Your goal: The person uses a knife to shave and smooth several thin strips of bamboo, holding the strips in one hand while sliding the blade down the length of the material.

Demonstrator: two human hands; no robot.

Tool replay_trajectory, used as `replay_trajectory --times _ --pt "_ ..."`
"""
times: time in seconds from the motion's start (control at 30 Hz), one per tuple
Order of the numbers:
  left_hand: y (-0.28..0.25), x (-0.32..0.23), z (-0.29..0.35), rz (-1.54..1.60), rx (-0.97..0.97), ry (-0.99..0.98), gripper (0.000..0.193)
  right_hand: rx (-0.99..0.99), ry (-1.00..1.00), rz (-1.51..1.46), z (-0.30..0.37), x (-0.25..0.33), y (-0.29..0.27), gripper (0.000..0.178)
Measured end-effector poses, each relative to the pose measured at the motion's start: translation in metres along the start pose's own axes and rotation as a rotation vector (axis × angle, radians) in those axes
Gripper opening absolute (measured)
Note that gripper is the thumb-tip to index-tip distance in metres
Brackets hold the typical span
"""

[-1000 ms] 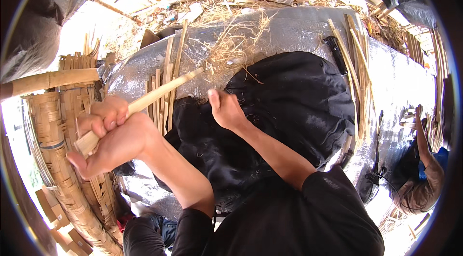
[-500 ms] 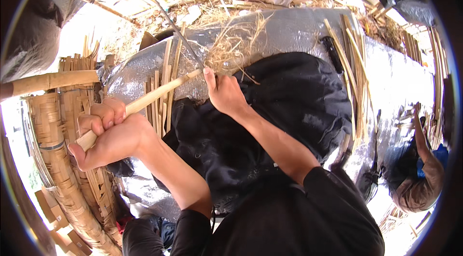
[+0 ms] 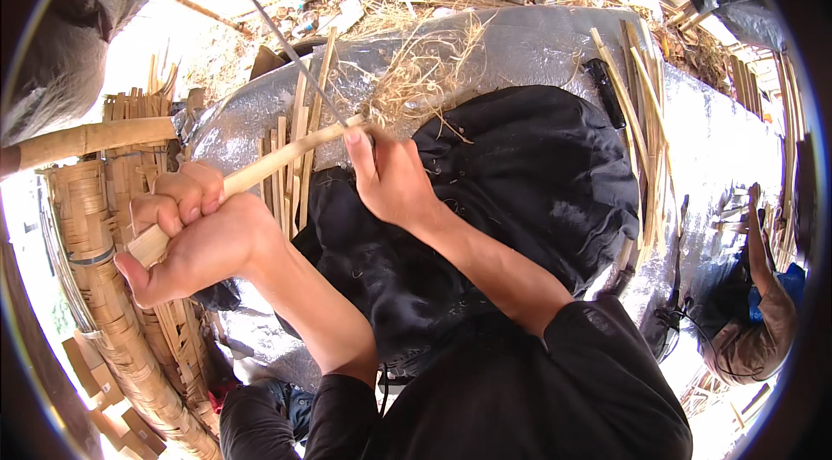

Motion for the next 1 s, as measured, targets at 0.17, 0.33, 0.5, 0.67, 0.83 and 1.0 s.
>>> replay_trajectory --times 0.17,0.33,0.5,0.67,0.83,1.0 --pt "0.009 0.008 0.002 -0.013 0.008 0.042 0.051 0.117 0.101 0.248 0.030 -0.092 0.024 0.061" --pt "-0.003 0.000 -0.005 -0.053 -0.016 0.030 0.052 0.148 0.048 0.206 0.012 -0.049 0.030 0.066" --pt "-0.009 0.000 -0.021 0.010 -0.063 -0.030 0.052 0.212 0.164 0.173 0.020 -0.097 0.030 0.066" --pt "-0.008 0.001 -0.020 -0.027 -0.058 0.023 0.051 0.109 0.038 0.218 0.034 -0.059 0.035 0.065" --pt "-0.016 0.003 -0.026 0.004 -0.116 -0.007 0.050 0.151 0.293 0.412 0.042 -0.161 0.018 0.071" --pt "-0.020 -0.006 -0.034 -0.055 -0.143 0.019 0.050 0.041 0.038 0.092 0.035 -0.066 0.046 0.064"
Point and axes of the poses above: each hand's wrist, its own z-axis away from the middle knuckle, its own y-axis out of the palm, x = y × z, the point moved 7 cm from there along -z, towards the middle knuckle, and after that the axes turned 7 degrees about -y, right-handed, at the moved point
